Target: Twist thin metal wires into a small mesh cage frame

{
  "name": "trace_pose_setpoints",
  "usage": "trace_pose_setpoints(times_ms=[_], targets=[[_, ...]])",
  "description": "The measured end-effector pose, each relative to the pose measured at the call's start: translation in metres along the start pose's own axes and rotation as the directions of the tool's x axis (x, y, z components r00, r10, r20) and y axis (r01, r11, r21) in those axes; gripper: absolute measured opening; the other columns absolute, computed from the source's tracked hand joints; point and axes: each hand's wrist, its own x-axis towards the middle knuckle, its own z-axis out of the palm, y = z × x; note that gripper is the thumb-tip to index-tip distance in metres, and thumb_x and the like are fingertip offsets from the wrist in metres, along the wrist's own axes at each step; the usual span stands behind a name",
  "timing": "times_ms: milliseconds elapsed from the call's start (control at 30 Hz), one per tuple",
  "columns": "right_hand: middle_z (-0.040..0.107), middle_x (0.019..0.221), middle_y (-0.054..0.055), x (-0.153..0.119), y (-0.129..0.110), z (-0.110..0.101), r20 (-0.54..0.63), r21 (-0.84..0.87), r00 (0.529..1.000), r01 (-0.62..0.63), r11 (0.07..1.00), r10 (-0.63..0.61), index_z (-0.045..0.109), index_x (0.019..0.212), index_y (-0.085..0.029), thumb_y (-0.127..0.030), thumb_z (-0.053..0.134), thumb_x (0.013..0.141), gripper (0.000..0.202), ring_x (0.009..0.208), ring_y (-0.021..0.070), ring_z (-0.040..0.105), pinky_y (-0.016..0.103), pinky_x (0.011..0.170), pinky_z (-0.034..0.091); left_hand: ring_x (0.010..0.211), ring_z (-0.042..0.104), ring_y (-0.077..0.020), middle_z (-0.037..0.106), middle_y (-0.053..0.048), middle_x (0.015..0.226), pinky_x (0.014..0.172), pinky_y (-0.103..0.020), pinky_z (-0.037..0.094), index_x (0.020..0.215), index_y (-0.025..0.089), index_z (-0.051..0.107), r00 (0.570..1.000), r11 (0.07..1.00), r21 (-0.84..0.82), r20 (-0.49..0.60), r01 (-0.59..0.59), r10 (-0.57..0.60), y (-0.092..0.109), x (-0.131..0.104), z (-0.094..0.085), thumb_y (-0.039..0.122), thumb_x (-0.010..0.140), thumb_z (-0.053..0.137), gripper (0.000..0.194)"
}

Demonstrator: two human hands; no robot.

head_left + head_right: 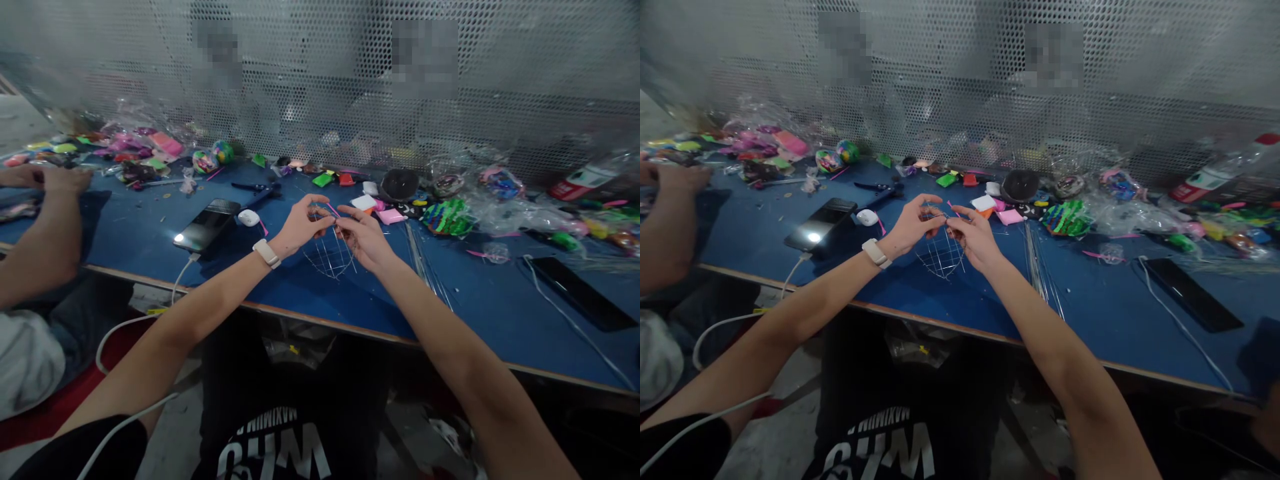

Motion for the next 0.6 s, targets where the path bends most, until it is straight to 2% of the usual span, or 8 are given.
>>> trace_pose_setpoints(times_ms=[200,367,500,600], targets=[[0.069,0.085,0.003,0.000,0.001,0.000,0.013,0.014,1.000,0.003,1.000,-0.004,0.075,0.117,-0.024,-0.024,0.094,0.076,0.045,0.078,0.0193,0.066,0.036,0.069,0.058,0.059,0.062,-0.0106,0.071,0.001,0.091,0.054,-0.027,0.045,0.131,0.025,0.055,1.000,1.000,-0.004,-0.013,-0.007,0.007,-0.004,0.001,-0.002,0.018,0.091,0.084,0.050],[0.070,0.083,0.002,-0.003,-0.002,0.005,-0.007,0.015,0.999,0.037,0.999,-0.037,0.074,0.115,-0.024,-0.021,0.089,0.075,0.043,0.074,0.0178,0.063,0.036,0.069,0.054,0.059,0.062,-0.0102,0.071,0.000,0.091,0.054,-0.027,0.046,0.128,0.025,0.057,0.999,0.999,0.028,0.014,-0.038,0.038,-0.001,-0.001,-0.002,0.020,0.092,0.083,0.045],[0.066,0.073,-0.001,-0.006,-0.006,0.007,-0.017,-0.084,0.998,0.055,0.995,-0.057,0.073,0.116,-0.024,-0.018,0.081,0.074,0.042,0.068,0.0183,0.060,0.037,0.065,0.051,0.057,0.062,-0.0108,0.070,0.000,0.088,0.053,-0.028,0.046,0.127,0.022,0.057,0.997,0.996,0.052,0.032,-0.070,0.068,0.005,-0.005,0.002,0.018,0.093,0.077,0.041],[0.065,0.068,-0.003,-0.008,-0.008,0.007,-0.018,-0.198,0.993,0.111,0.974,-0.117,0.071,0.114,-0.024,-0.016,0.075,0.070,0.045,0.062,0.0179,0.058,0.037,0.061,0.049,0.057,0.063,-0.0106,0.072,0.000,0.088,0.054,-0.027,0.048,0.127,0.022,0.057,0.994,0.992,0.079,0.063,-0.098,0.093,0.007,-0.007,0.004,0.016,0.091,0.075,0.040]])
